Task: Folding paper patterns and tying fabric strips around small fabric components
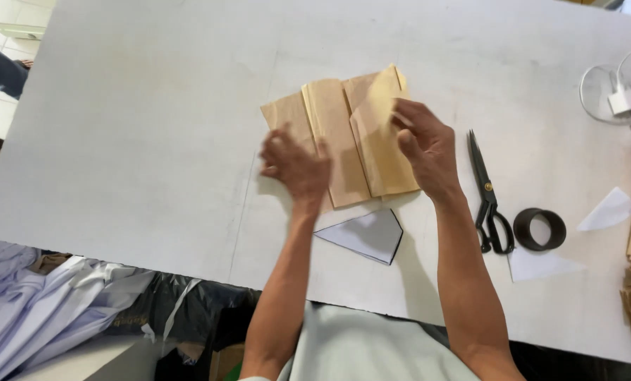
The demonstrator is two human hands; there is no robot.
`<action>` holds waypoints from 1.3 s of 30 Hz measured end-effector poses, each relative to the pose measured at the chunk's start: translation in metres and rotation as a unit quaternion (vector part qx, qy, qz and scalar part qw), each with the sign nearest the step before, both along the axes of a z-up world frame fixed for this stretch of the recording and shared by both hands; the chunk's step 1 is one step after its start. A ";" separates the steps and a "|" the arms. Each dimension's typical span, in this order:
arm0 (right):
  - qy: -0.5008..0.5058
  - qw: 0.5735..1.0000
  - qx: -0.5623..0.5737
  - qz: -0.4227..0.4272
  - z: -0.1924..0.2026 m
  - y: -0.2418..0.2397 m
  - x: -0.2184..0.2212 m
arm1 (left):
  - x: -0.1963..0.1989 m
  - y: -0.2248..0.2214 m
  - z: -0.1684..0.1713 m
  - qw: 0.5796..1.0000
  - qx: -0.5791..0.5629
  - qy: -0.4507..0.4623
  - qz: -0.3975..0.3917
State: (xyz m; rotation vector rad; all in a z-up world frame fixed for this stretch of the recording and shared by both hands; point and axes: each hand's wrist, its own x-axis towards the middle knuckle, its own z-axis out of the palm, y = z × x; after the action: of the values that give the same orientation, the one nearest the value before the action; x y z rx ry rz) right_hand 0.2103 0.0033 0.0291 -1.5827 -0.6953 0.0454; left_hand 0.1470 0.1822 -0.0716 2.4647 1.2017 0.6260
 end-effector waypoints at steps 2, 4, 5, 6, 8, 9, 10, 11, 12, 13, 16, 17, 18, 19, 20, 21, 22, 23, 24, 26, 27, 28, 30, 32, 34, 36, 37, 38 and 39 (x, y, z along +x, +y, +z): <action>-0.023 0.999 -0.004 -0.049 0.012 -0.006 -0.007 | -0.023 0.020 -0.019 0.999 -0.032 -0.007 -0.003; -0.045 0.995 -0.011 -0.087 -0.002 -0.019 0.008 | -0.032 0.033 -0.025 0.998 -0.067 -0.014 0.003; -0.048 0.982 -0.048 -0.174 -0.023 -0.031 0.024 | -0.034 0.034 -0.022 0.997 -0.073 -0.002 -0.009; -0.052 0.961 -0.083 -0.260 -0.046 -0.045 0.040 | -0.035 0.033 -0.020 0.997 -0.076 0.010 -0.023; 0.027 0.948 -0.180 -0.263 -0.081 -0.068 0.049 | -0.036 0.027 -0.040 0.996 -0.086 -0.001 -0.036; 0.103 0.919 -0.273 -0.265 -0.097 -0.079 0.058 | -0.031 0.027 -0.048 0.994 -0.094 -0.017 -0.052; 0.103 0.918 -0.273 -0.267 -0.099 -0.072 0.053 | -0.032 0.030 -0.046 0.994 -0.094 -0.018 -0.054; 0.174 0.927 -0.248 -0.220 -0.101 -0.066 0.049 | -0.033 0.033 -0.044 0.984 -0.143 -0.070 -0.083; 0.244 0.929 -0.220 -0.170 -0.104 -0.061 0.045 | -0.033 0.036 -0.042 0.968 -0.190 -0.120 -0.112; 0.244 0.929 -0.219 -0.173 -0.098 -0.053 0.045 | -0.033 0.038 -0.029 0.967 -0.191 -0.121 -0.115; 0.208 0.900 -0.333 -0.190 -0.086 -0.029 0.037 | -0.044 0.047 -0.006 0.909 -0.353 -0.176 -0.133; 0.209 0.878 -0.388 -0.187 -0.084 -0.023 0.035 | -0.049 0.052 -0.008 0.892 -0.389 -0.186 -0.136; 0.205 0.855 -0.440 -0.185 -0.079 -0.014 0.038 | -0.049 0.058 -0.009 0.873 -0.422 -0.200 -0.141; 0.203 0.855 -0.438 -0.188 -0.090 -0.014 0.047 | -0.052 0.062 -0.006 0.872 -0.421 -0.202 -0.145; 0.197 0.858 -0.430 -0.200 -0.102 -0.016 0.053 | -0.058 0.063 -0.004 0.868 -0.430 -0.212 -0.131; 0.190 0.860 -0.423 -0.213 -0.114 -0.017 0.059 | -0.064 0.065 -0.003 0.864 -0.438 -0.221 -0.117; 0.190 0.860 -0.424 -0.209 -0.111 -0.018 0.060 | -0.068 0.068 -0.002 0.864 -0.438 -0.221 -0.114; 0.173 0.877 -0.392 -0.220 -0.109 -0.019 0.062 | -0.073 0.071 -0.001 0.861 -0.440 -0.232 -0.108; 0.156 0.891 -0.357 -0.232 -0.107 -0.022 0.063 | -0.077 0.073 -0.001 0.858 -0.441 -0.242 -0.104; 0.171 0.910 -0.312 -0.214 -0.073 -0.008 0.041 | -0.082 0.079 -0.010 0.858 -0.439 -0.246 -0.103; 0.185 0.925 -0.265 -0.197 -0.056 -0.003 0.031 | -0.084 0.081 -0.014 0.857 -0.438 -0.250 -0.104; 0.185 0.925 -0.266 -0.199 -0.064 -0.003 0.032 | -0.087 0.083 -0.016 0.857 -0.439 -0.250 -0.105; 0.195 0.914 -0.312 -0.169 -0.080 -0.002 0.035 | -0.091 0.090 -0.019 0.852 -0.442 -0.260 -0.102; 0.208 0.915 -0.309 -0.153 -0.081 -0.001 0.034 | -0.096 0.089 0.004 0.858 -0.436 -0.255 -0.097; 0.224 0.916 -0.307 -0.132 -0.070 0.007 0.026 | -0.099 0.092 0.008 0.864 -0.429 -0.248 -0.089; 0.244 0.902 -0.343 -0.098 -0.046 0.020 0.015 | -0.097 0.098 -0.003 0.874 -0.404 -0.248 -0.110; 0.244 0.902 -0.343 -0.096 -0.049 0.022 0.014 | -0.098 0.092 0.002 0.874 -0.403 -0.248 -0.108; 0.242 0.896 -0.359 -0.095 -0.052 0.023 0.015 | -0.096 0.085 0.007 0.929 -0.278 -0.225 -0.100; 0.240 0.891 -0.375 -0.094 -0.054 0.024 0.016 | -0.094 0.079 0.012 0.965 -0.147 -0.198 -0.091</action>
State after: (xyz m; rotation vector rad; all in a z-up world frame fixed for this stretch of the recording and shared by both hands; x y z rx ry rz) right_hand 0.2266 0.0277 -0.0252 -2.2530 -0.1107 0.6045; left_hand 0.0528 0.2614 -0.0599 2.0478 0.8339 0.7780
